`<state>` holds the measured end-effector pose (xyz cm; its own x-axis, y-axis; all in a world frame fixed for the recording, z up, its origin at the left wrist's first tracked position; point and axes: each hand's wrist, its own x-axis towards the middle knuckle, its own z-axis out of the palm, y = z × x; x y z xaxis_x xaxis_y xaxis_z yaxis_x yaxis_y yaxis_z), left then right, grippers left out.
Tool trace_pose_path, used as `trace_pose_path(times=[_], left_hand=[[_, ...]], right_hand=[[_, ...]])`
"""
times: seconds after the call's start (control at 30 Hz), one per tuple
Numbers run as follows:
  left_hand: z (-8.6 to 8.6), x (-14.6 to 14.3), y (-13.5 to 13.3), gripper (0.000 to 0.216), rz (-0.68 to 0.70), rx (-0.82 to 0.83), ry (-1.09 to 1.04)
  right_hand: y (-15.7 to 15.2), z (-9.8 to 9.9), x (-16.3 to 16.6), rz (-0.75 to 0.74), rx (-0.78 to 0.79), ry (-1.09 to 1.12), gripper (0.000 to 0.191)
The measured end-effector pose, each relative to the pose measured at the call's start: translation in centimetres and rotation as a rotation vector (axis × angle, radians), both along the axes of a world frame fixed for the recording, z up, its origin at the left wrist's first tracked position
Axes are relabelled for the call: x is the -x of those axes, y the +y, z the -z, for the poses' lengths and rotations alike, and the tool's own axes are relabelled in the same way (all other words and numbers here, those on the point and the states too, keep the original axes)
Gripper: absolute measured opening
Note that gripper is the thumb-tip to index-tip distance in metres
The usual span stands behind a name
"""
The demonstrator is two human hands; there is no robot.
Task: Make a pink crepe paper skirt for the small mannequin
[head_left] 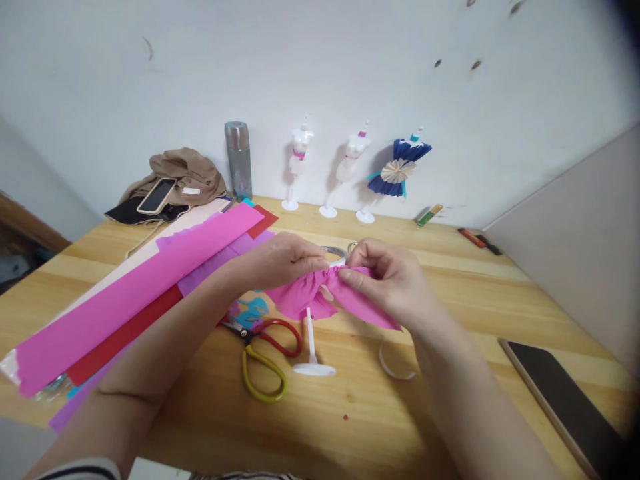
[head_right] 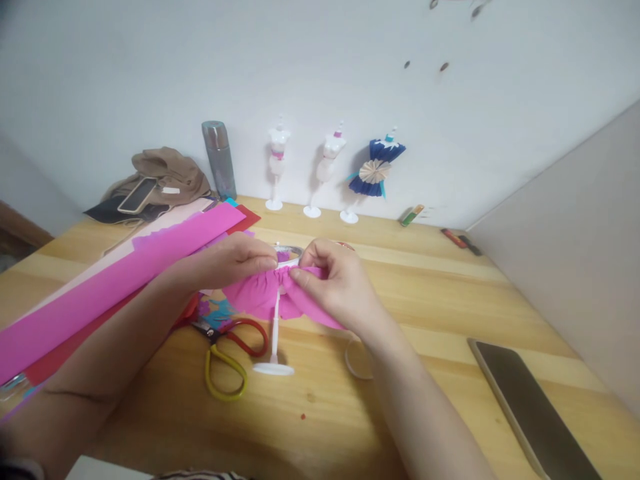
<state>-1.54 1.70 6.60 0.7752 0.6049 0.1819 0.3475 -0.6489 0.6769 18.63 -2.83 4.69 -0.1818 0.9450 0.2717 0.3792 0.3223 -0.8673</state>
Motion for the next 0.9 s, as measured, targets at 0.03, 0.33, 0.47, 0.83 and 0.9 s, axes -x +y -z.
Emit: trace_pose_path(times=[0.03,0.33,0.47,0.83,0.9], left_hand=[[0.01,-0.01,-0.01,0.037,-0.003,-0.005,0.000],[-0.32,-0.05,-0.40,0.034,-0.003,0.000,-0.009],[-0.42,-0.04,-0.33,0.035,-0.013,-0.007,0.005],[-0.14,0.15,0.02,0.034,-0.042,-0.065,0.046],[-0.30,0.22,-0.07,0.035,-0.037,-0.053,0.039]], right_hand=[[0.00,-0.01,-0.01,-0.001,0.003,0.005,0.023],[0.04,-0.18,-0.28,0.011,0.094,0.041,0.028],[-0.16,-0.35,-0.26,-0.003,0.109,0.069,0.027],[-0.33,-0.40,-0.31,0.006,0.057,0.046,0.030],[-0.11,-0.26,-0.48,0.025,0.052,0.030,0.027]])
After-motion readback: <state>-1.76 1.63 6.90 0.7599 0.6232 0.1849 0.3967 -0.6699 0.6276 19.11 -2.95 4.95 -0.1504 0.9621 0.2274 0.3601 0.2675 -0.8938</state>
